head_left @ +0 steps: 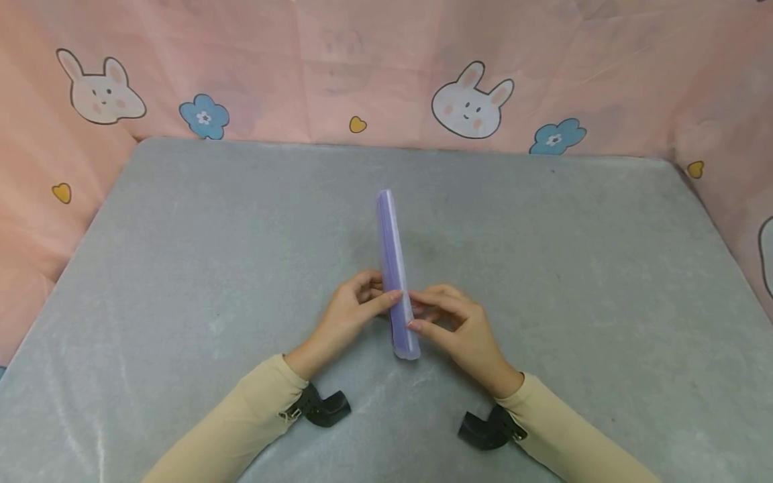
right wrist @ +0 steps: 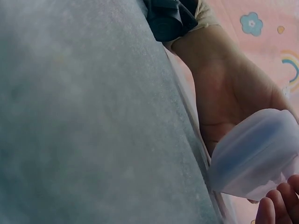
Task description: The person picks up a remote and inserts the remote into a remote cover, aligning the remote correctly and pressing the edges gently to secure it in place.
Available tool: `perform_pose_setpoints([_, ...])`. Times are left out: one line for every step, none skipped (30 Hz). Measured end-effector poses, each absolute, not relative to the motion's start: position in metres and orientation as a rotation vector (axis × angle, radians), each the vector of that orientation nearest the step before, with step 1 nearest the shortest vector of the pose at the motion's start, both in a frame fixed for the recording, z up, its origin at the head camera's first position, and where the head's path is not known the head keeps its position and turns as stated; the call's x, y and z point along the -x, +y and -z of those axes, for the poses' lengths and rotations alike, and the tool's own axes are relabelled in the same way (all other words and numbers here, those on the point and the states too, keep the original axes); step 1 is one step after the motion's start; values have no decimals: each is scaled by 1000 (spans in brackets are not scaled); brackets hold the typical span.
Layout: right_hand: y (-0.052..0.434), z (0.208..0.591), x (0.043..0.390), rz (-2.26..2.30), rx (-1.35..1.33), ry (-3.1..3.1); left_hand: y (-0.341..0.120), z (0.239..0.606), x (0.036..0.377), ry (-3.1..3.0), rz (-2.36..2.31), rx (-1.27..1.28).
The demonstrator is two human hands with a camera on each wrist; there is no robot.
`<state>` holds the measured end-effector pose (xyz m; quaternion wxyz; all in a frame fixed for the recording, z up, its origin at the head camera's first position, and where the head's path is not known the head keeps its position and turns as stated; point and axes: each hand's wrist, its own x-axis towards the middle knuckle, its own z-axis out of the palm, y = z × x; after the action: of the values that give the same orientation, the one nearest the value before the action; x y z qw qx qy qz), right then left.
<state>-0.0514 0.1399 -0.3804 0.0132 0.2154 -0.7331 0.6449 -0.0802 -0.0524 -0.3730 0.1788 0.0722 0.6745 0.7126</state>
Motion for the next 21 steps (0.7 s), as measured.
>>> perform_pose_setpoints([140, 380, 51, -2009, -675, -2286, -53, 373, 80, 1896, -2020, -204])
perform_pose_setpoints([140, 380, 52, -2007, -680, -2285, -53, 373, 80, 1885, -2027, -207])
perform_pose_setpoints([140, 380, 52, -2008, -681, -2287, -53, 373, 80, 1876, -2029, -203])
perform_pose_setpoints([140, 380, 52, -2004, -683, -2289, -53, 373, 80, 1867, -2034, -202])
perform_pose_setpoints([140, 379, 52, -2000, -680, -2294, -53, 373, 80, 1855, -2043, -197])
perform_pose_setpoints([140, 380, 52, -1995, -673, -2298, -53, 373, 80, 1844, -2048, -190])
perform_pose_setpoints([139, 380, 52, -2003, -656, -2298, -54, 373, 80, 1831, -2057, -186])
perform_pose_setpoints([139, 380, 52, -2016, -636, -2295, -54, 373, 80, 1816, -2067, -185])
perform_pose_setpoints([139, 380, 51, -2032, -611, -2294, -54, 372, 80, 1802, -2075, -183])
perform_pose_setpoints([138, 380, 51, -2047, -583, -2293, -54, 372, 79, 1787, -2085, -187])
perform_pose_setpoints([138, 380, 51, -2065, -553, -2293, -54, 371, 79, 1774, -2093, -190])
perform_pose_setpoints([138, 380, 51, -2087, -516, -2297, -54, 371, 79, 1765, -2097, -198])
perform_pose_setpoints([137, 380, 51, -2108, -477, -2306, -54, 371, 79, 1758, -2099, -205])
perform_pose_setpoints([137, 379, 51, -2125, -439, -2320, -54, 371, 79, 1755, -2099, -213])
perform_pose_setpoints([137, 379, 51, -2144, -404, -2337, -54, 370, 78, 1753, -2097, -221])
perform_pose_setpoints([137, 379, 51, -2165, -370, -2354, -55, 370, 78, 1750, -2096, -227])
perform_pose_setpoints([137, 379, 51, -2194, -338, -2368, -55, 370, 78, 1749, -2093, -234])
perform_pose_setpoints([137, 378, 51, -2228, -307, -2380, -55, 370, 78, 1751, -2088, -245])
perform_pose_setpoints([137, 378, 51, -2260, -284, -2389, -56, 370, 78, 1757, -2079, -255])
perform_pose_setpoints([137, 378, 51, -2293, -267, -2394, -56, 369, 78, 1765, -2069, -268])
perform_pose_setpoints([137, 377, 51, -2316, -260, -2401, -56, 369, 78, 1775, -2058, -279])
